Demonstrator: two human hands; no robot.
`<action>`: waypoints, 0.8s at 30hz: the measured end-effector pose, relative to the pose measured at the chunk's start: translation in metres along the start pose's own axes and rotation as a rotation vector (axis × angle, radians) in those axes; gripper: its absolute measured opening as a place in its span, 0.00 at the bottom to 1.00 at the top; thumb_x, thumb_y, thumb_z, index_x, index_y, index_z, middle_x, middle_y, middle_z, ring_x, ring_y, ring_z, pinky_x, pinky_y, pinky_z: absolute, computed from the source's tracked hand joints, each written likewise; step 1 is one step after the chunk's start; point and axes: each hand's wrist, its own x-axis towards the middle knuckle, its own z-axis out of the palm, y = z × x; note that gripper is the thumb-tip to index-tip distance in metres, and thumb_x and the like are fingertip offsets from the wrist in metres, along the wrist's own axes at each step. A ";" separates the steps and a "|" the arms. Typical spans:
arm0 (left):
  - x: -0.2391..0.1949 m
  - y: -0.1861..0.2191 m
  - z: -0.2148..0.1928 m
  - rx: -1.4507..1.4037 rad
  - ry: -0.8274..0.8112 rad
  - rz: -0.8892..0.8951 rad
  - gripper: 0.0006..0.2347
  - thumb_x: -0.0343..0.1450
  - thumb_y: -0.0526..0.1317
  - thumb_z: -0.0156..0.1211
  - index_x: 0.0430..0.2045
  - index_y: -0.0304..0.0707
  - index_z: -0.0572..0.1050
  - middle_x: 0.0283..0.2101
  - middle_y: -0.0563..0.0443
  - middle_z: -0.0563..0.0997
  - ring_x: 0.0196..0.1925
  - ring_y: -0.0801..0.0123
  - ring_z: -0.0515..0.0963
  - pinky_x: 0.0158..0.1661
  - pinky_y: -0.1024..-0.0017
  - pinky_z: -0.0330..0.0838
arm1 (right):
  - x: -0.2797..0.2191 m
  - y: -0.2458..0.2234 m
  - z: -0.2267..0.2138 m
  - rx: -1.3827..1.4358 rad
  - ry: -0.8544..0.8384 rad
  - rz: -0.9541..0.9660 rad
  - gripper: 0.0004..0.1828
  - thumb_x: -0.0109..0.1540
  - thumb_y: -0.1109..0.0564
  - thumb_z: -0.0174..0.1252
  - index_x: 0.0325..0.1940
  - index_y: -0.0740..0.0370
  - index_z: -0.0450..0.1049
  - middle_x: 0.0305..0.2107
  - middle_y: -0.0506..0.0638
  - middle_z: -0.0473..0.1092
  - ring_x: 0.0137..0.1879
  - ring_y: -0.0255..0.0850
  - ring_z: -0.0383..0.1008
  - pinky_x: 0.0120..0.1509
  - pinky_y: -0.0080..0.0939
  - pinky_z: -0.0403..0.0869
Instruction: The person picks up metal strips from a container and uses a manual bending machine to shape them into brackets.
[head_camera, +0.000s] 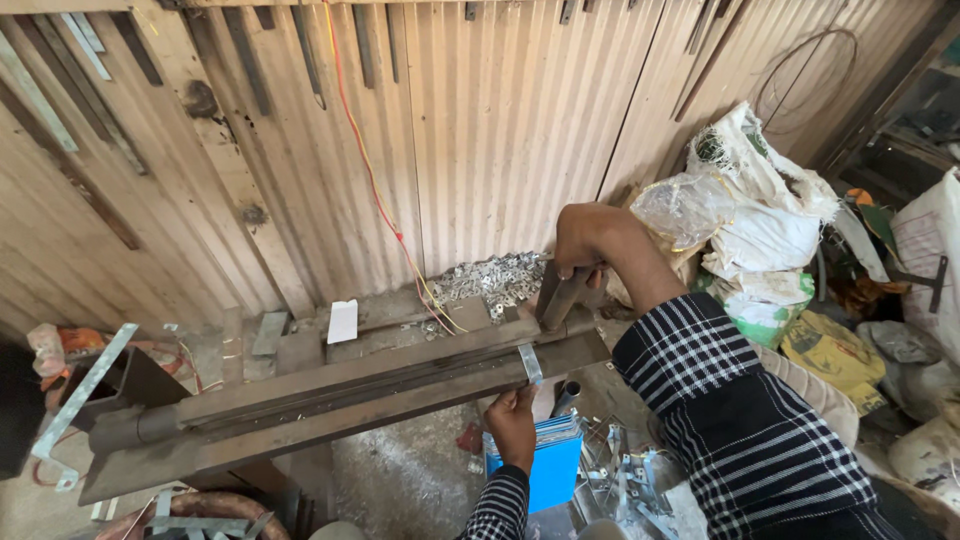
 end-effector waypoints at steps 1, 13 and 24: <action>-0.001 0.001 0.001 0.030 0.014 0.007 0.07 0.68 0.34 0.67 0.35 0.26 0.84 0.33 0.49 0.89 0.34 0.77 0.82 0.40 0.76 0.76 | 0.000 0.000 0.001 0.003 0.004 0.002 0.12 0.55 0.57 0.67 0.34 0.71 0.83 0.28 0.59 0.81 0.34 0.45 0.85 0.38 0.44 0.80; -0.010 0.031 0.013 0.154 0.166 0.037 0.08 0.68 0.37 0.67 0.33 0.28 0.84 0.30 0.43 0.88 0.30 0.72 0.84 0.37 0.71 0.77 | -0.037 0.001 0.020 0.008 0.141 0.032 0.11 0.55 0.55 0.66 0.34 0.66 0.85 0.31 0.56 0.82 0.37 0.45 0.86 0.45 0.48 0.81; -0.053 0.076 -0.009 0.756 0.143 0.345 0.11 0.67 0.39 0.64 0.31 0.24 0.76 0.36 0.34 0.76 0.44 0.42 0.75 0.45 0.52 0.67 | -0.126 0.032 0.235 0.429 0.700 0.128 0.13 0.59 0.47 0.60 0.40 0.56 0.78 0.34 0.60 0.78 0.42 0.61 0.79 0.47 0.61 0.76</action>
